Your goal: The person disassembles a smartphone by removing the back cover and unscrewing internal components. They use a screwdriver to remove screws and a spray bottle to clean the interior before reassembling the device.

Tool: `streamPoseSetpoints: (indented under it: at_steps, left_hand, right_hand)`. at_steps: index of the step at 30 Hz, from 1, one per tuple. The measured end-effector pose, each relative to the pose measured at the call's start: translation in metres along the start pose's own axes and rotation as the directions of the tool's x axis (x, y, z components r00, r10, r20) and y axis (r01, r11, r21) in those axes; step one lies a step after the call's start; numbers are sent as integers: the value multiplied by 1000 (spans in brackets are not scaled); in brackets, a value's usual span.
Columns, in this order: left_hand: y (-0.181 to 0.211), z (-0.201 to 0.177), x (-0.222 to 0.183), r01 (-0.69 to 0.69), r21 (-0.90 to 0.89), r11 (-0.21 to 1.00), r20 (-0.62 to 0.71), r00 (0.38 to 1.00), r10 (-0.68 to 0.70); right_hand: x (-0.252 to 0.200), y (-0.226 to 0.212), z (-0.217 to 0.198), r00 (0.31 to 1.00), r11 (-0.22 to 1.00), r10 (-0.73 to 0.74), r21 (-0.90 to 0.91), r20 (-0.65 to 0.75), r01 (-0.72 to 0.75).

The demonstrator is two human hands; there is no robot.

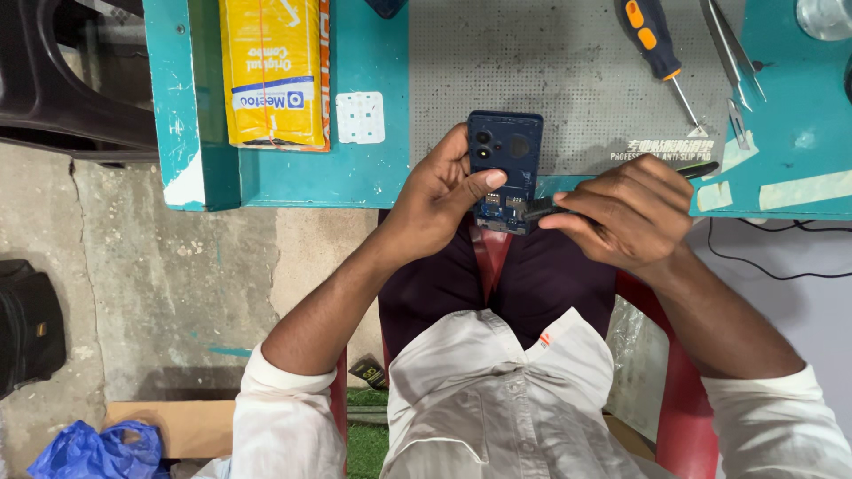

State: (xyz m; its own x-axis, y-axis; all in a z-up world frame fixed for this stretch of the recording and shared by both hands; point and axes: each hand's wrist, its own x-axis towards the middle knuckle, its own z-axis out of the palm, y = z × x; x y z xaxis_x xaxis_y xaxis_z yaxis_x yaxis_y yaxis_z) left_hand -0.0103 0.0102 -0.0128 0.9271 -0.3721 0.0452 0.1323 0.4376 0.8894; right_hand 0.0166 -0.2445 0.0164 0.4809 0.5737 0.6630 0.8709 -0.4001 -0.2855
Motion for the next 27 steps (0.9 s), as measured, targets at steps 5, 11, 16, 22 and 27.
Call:
streamPoseSetpoints:
  at_steps: [5,11,16,22,27]
  left_hand:
    - [-1,-1,0,-1,-5,1000,1,1000,1]
    - [-1,0,0,-6,-11,1000,2,1000,6]
    - [2,1,0,9,12,1000,-10,1000,-9]
    - [1,5,1,-29,32,999,-35,999,30]
    - [5,9,2,47,149,988,-80,996,-35]
  right_hand:
    - [0,-1,1,1000,1000,7,3,-4,-7]
    - [1,0,1,1000,1000,1,-4,4,-1]
    - [4,-2,0,1000,1000,8,-14,15,-8]
    - [1,-1,1,1000,1000,14,-7,16,-14]
    - [3,-1,5,1000,1000,-7,-6,28,7]
